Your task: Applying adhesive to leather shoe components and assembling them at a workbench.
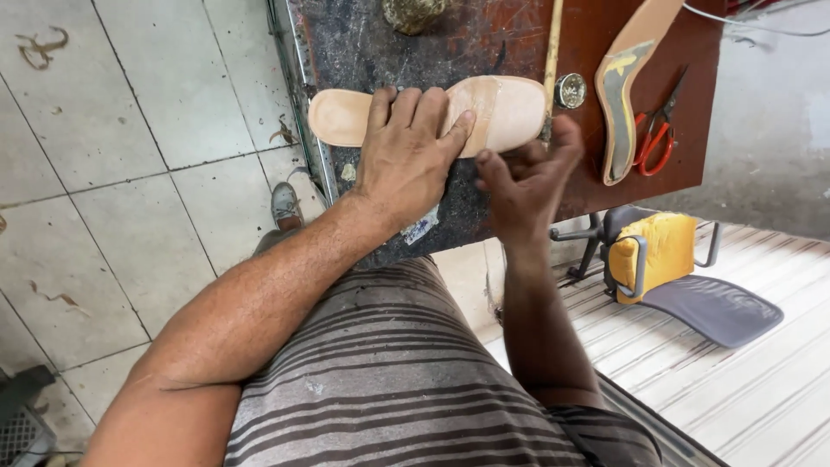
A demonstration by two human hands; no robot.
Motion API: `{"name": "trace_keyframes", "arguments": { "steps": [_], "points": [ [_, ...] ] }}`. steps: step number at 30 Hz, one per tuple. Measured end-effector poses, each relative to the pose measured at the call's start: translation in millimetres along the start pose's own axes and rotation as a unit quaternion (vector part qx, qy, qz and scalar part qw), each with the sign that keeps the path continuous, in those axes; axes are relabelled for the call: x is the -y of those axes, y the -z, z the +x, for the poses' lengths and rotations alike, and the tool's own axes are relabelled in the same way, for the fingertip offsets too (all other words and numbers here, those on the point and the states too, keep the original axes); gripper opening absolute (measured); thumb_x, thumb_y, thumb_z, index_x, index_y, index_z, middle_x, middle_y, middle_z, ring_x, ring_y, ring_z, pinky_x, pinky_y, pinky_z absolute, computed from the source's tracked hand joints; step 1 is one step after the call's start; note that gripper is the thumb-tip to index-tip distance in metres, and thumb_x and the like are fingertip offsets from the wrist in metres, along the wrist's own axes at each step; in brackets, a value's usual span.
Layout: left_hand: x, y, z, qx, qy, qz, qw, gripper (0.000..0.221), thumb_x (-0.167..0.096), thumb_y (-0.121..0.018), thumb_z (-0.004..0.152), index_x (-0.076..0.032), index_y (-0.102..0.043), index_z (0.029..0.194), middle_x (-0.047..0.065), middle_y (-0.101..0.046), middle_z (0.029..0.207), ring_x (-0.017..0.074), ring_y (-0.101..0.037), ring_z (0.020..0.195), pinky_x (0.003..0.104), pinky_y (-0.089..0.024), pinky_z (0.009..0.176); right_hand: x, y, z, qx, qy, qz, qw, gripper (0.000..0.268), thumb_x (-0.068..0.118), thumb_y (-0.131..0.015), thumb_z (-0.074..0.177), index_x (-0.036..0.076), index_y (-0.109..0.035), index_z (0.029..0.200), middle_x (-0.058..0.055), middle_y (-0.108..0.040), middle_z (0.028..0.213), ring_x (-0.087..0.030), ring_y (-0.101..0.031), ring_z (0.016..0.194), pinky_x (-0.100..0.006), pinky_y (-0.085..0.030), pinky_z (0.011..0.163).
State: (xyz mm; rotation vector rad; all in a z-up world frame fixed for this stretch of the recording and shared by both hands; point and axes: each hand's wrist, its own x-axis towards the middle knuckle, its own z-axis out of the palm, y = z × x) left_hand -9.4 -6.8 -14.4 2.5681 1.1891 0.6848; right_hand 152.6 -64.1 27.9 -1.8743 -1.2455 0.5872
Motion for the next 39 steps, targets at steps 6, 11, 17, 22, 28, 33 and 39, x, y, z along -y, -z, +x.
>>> {"name": "trace_keyframes", "arguments": {
  "steps": [6,11,17,22,28,33,39],
  "points": [
    [-8.0,14.6,2.1,-0.1,-0.006,-0.013,0.995,0.025,-0.019,-0.058,0.106,-0.015,-0.066,0.129,0.012,-0.045,0.105,0.0303,-0.046,0.092,0.048,-0.04,0.082,-49.6,-40.9,11.9,-0.169,0.014,0.18,0.969,0.079,-0.004,-0.088,0.076,0.001,-0.04,0.139,-0.018,-0.058,0.133,-0.021,-0.064,0.117,-0.031,-0.061,0.097],
    [-19.3,98.0,5.4,0.041,0.058,-0.214,0.974,0.06,-0.016,-0.077,0.088,0.008,-0.051,0.137,0.026,-0.051,0.114,0.0399,-0.061,0.095,0.052,-0.051,0.08,-15.4,4.0,10.2,-0.029,0.045,0.259,0.964,0.069,-0.007,-0.077,0.085,0.004,-0.036,0.14,-0.014,-0.061,0.111,-0.018,-0.065,0.098,-0.032,-0.062,0.078],
    [-0.2,82.9,11.7,0.045,0.091,-0.52,0.848,0.017,-0.009,-0.083,0.084,-0.005,-0.074,0.098,0.002,-0.062,0.071,0.0151,-0.067,0.065,0.028,-0.055,0.055,29.6,37.3,-5.1,0.153,0.134,0.22,0.954,0.076,-0.018,-0.071,0.084,-0.006,-0.028,0.145,-0.025,-0.067,0.11,-0.025,-0.069,0.093,-0.04,-0.061,0.079],
    [2.5,52.1,-27.8,0.062,0.162,-0.575,0.8,0.022,-0.015,-0.09,0.081,-0.006,-0.07,0.081,0.002,-0.059,0.064,0.0103,-0.059,0.057,0.027,-0.05,0.047,25.0,26.8,-34.2,0.155,0.095,0.226,0.957,0.067,-0.011,-0.076,0.085,-0.008,-0.04,0.141,-0.023,-0.07,0.094,-0.023,-0.071,0.076,-0.035,-0.06,0.062],
    [18.6,52.3,-51.3,0.1,0.141,-0.57,0.803,0.018,-0.014,-0.083,0.089,-0.007,-0.07,0.08,0.003,-0.06,0.061,0.0083,-0.057,0.06,0.026,-0.05,0.05,15.4,0.0,-63.6,0.115,0.095,0.238,0.96,0.046,-0.004,-0.079,0.089,-0.013,-0.054,0.127,-0.025,-0.071,0.087,-0.024,-0.072,0.072,-0.033,-0.059,0.061],
    [19.1,47.7,-54.0,0.104,0.098,-0.566,0.812,0.019,-0.01,-0.081,0.091,-0.003,-0.068,0.078,0.008,-0.06,0.059,0.0129,-0.058,0.058,0.029,-0.048,0.049,5.3,7.1,-75.5,0.113,0.055,0.215,0.969,0.032,-0.009,-0.065,0.097,-0.014,-0.056,0.128,-0.025,-0.072,0.093,-0.024,-0.07,0.076,-0.036,-0.06,0.064],
    [-3.7,54.7,-49.0,0.172,-0.003,-0.449,0.877,0.038,-0.018,-0.075,0.094,-0.013,-0.045,0.07,-0.003,-0.045,0.061,0.0137,-0.041,0.056,0.034,-0.03,0.048,22.0,21.8,-97.2,0.03,0.075,0.028,0.996,0.05,-0.004,-0.081,0.087,0.001,-0.057,0.131,-0.012,-0.063,0.115,-0.015,-0.062,0.087,-0.025,-0.051,0.068]
  ]
}}
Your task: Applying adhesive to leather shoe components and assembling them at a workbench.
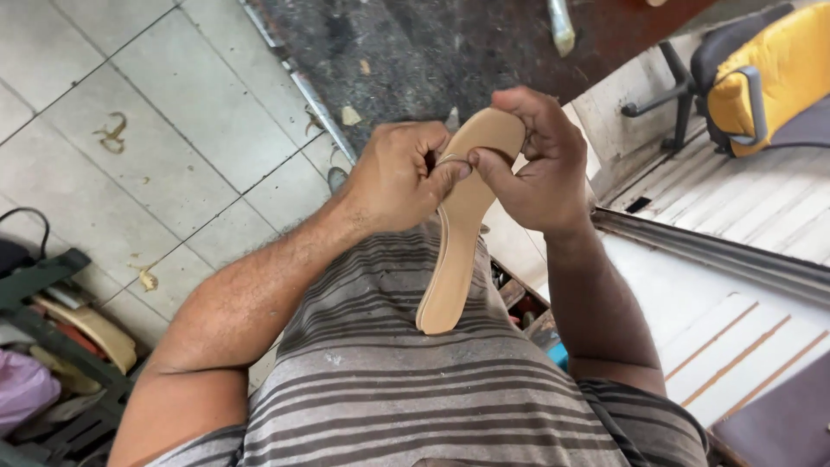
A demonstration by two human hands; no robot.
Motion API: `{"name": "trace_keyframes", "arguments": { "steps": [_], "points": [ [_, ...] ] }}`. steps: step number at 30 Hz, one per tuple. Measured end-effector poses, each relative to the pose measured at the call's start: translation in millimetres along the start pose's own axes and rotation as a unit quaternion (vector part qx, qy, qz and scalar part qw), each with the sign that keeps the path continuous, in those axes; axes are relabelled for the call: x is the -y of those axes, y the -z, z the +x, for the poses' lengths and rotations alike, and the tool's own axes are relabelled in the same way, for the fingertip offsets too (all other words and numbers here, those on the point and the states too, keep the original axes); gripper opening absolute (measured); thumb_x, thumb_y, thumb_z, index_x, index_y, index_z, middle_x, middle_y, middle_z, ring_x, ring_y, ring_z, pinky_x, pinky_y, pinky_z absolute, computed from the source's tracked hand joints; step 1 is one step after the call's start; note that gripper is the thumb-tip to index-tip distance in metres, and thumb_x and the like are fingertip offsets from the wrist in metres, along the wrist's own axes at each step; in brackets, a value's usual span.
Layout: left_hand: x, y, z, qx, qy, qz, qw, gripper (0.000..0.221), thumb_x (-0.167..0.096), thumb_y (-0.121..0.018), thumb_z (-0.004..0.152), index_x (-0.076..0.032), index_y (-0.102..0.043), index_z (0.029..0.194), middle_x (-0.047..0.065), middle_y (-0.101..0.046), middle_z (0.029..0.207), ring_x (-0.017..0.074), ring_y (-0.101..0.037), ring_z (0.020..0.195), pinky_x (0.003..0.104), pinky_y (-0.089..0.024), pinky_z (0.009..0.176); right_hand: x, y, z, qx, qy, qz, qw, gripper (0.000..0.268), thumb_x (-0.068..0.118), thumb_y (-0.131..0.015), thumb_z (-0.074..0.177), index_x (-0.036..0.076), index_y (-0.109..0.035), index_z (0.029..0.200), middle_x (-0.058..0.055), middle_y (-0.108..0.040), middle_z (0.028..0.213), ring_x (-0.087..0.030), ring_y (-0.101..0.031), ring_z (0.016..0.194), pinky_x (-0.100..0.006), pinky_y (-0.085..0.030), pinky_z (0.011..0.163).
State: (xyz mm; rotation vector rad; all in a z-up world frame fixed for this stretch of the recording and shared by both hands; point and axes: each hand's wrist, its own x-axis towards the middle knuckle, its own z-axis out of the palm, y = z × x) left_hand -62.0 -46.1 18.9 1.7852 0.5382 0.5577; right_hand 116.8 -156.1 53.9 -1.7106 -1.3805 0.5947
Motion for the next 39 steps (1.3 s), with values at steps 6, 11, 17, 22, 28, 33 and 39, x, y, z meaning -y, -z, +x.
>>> {"name": "trace_keyframes", "arguments": {
  "steps": [6,11,17,22,28,33,39],
  "points": [
    [-13.4,-25.8,3.9,0.049,0.01,0.0,0.999,0.015,-0.006,-0.075,0.085,-0.003,-0.063,0.076,0.015,-0.057,0.057,0.0327,-0.063,0.053,0.039,-0.046,0.045,-39.9,11.1,-44.4,-0.032,0.054,0.131,0.989,0.049,-0.008,-0.082,0.088,-0.013,-0.051,0.126,-0.023,-0.07,0.095,-0.029,-0.075,0.081,-0.036,-0.062,0.07],
    [-12.0,-71.5,10.6,0.09,0.04,0.086,0.991,0.016,-0.008,-0.075,0.083,-0.003,-0.062,0.075,0.013,-0.054,0.056,0.0369,-0.062,0.052,0.042,-0.047,0.045,-69.5,19.7,-69.6,-0.114,0.082,0.106,0.984,0.048,0.008,-0.081,0.094,-0.006,-0.046,0.124,-0.017,-0.066,0.095,-0.023,-0.074,0.079,-0.032,-0.061,0.069],
    [-38.8,-152.7,26.9,0.129,0.053,0.072,0.988,0.018,-0.011,-0.073,0.078,-0.008,-0.058,0.069,0.01,-0.052,0.053,0.0377,-0.061,0.05,0.04,-0.044,0.044,-129.7,59.9,-105.4,-0.218,0.006,0.014,0.976,0.067,0.05,-0.088,0.088,0.002,-0.047,0.111,-0.009,-0.055,0.08,-0.018,-0.062,0.066,-0.032,-0.051,0.059],
    [-34.2,-205.7,29.4,0.117,0.09,-0.022,0.989,0.025,-0.009,-0.075,0.084,-0.005,-0.054,0.071,0.01,-0.047,0.053,0.0173,-0.05,0.056,0.033,-0.04,0.048,-146.5,118.2,-140.6,-0.173,-0.061,0.349,0.919,0.065,0.048,-0.069,0.093,0.008,-0.04,0.135,-0.014,-0.064,0.097,-0.018,-0.063,0.084,-0.028,-0.052,0.069],
    [-17.3,-276.3,17.7,0.087,0.177,-0.096,0.976,0.026,-0.012,-0.077,0.093,-0.008,-0.06,0.073,0.005,-0.057,0.055,0.0085,-0.051,0.059,0.024,-0.046,0.052,-178.4,151.5,-199.5,-0.089,-0.074,0.366,0.924,0.057,-0.001,-0.087,0.083,-0.005,-0.054,0.13,-0.018,-0.071,0.093,-0.018,-0.067,0.08,-0.03,-0.058,0.071],
    [-51.9,-302.8,22.6,0.095,0.175,-0.156,0.968,0.019,-0.015,-0.08,0.095,-0.005,-0.067,0.086,0.001,-0.055,0.069,0.0074,-0.051,0.069,0.024,-0.052,0.06,-196.2,171.0,-221.9,-0.098,-0.069,0.354,0.928,0.044,-0.003,-0.084,0.085,-0.006,-0.06,0.122,-0.014,-0.073,0.09,-0.014,-0.066,0.08,-0.027,-0.056,0.073],
    [-41.7,-333.0,32.9,0.097,0.067,-0.085,0.989,0.025,-0.012,-0.08,0.096,-0.004,-0.066,0.076,0.009,-0.057,0.058,0.0074,-0.051,0.067,0.027,-0.046,0.052,-214.7,194.1,-241.6,-0.119,-0.093,0.306,0.94,0.031,0.0,-0.084,0.088,-0.003,-0.059,0.107,-0.01,-0.064,0.075,-0.014,-0.061,0.069,-0.025,-0.048,0.061]
  ]
}}
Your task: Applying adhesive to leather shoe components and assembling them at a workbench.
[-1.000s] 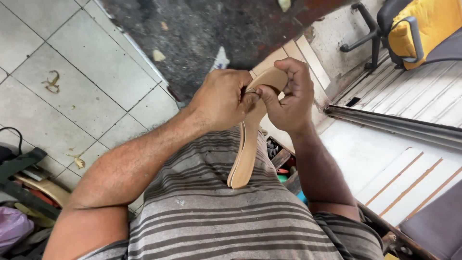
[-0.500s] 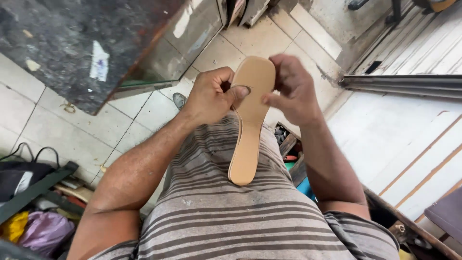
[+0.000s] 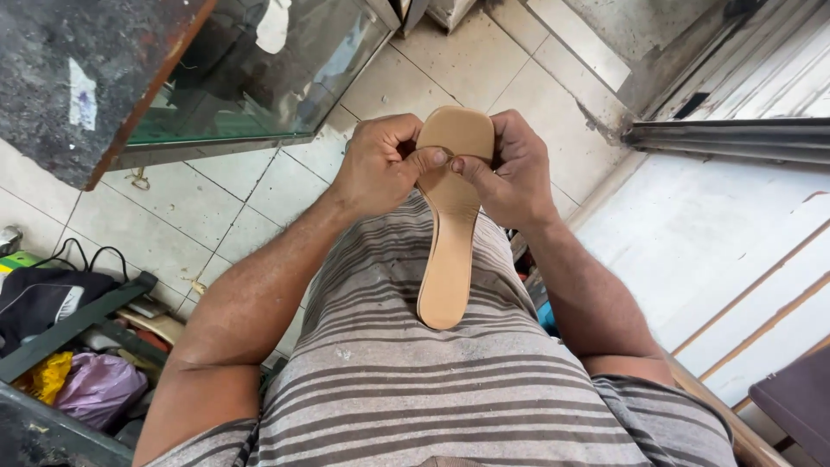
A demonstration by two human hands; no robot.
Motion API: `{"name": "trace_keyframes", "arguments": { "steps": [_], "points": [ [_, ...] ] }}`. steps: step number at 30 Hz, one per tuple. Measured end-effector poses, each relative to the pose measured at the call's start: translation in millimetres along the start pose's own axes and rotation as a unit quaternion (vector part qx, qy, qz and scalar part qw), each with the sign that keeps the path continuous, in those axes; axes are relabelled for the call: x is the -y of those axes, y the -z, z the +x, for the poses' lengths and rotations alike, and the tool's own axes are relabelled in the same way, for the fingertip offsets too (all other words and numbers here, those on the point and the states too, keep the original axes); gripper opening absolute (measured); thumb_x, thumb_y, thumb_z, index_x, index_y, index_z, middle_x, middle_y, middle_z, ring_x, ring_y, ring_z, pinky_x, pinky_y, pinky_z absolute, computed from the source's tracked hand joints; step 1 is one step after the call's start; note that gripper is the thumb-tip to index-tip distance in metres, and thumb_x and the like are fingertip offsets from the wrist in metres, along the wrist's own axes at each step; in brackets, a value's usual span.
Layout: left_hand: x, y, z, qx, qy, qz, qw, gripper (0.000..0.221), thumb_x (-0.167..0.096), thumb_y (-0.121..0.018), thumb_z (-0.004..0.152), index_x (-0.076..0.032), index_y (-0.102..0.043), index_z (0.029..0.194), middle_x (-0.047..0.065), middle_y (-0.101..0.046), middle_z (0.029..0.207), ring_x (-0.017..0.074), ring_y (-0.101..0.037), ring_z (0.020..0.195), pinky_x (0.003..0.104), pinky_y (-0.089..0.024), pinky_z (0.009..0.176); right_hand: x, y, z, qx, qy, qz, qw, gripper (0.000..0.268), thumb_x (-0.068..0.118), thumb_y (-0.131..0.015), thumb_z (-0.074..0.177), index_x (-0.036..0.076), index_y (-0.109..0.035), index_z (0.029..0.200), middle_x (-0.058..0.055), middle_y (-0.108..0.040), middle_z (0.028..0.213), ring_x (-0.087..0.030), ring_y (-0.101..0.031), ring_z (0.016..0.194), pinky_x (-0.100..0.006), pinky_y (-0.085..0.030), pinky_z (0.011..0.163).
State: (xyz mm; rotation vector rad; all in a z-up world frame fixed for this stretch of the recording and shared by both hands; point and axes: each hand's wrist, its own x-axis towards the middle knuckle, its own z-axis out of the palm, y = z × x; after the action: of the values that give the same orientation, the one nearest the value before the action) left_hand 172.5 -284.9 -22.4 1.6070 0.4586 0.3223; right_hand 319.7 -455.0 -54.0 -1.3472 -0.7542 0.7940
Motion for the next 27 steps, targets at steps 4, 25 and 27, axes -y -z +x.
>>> {"name": "trace_keyframes", "arguments": {
  "steps": [4,25,27],
  "points": [
    [-4.6,-13.0,8.1,0.016,-0.02,0.023,0.999,0.024,-0.012,-0.08,0.095,-0.003,-0.067,0.077,0.01,-0.057,0.058,0.0099,-0.052,0.062,0.027,-0.046,0.052,0.0,9.2,-2.9,-0.024,-0.002,0.007,1.0,0.03,0.003,-0.085,0.089,-0.001,-0.059,0.103,-0.01,-0.063,0.073,-0.013,-0.061,0.067,-0.024,-0.047,0.06],
    [-15.6,-41.9,56.9,0.15,0.26,0.002,0.954,0.011,-0.013,-0.069,0.079,-0.015,-0.058,0.077,-0.005,-0.057,0.07,0.0094,-0.054,0.065,0.03,-0.044,0.055,3.3,38.4,40.5,-0.061,0.071,-0.086,0.992,0.062,0.029,-0.091,0.081,0.011,-0.048,0.122,-0.005,-0.05,0.117,-0.017,-0.051,0.102,-0.029,-0.047,0.075],
    [-33.8,-40.5,64.5,0.17,0.284,0.054,0.942,0.013,-0.015,-0.066,0.075,-0.016,-0.054,0.071,-0.005,-0.054,0.067,0.0094,-0.05,0.062,0.029,-0.039,0.052,5.5,42.0,44.5,-0.099,0.073,-0.178,0.976,0.063,0.031,-0.094,0.077,0.011,-0.052,0.12,-0.006,-0.048,0.118,-0.018,-0.049,0.102,-0.029,-0.046,0.075]
  ]
}}
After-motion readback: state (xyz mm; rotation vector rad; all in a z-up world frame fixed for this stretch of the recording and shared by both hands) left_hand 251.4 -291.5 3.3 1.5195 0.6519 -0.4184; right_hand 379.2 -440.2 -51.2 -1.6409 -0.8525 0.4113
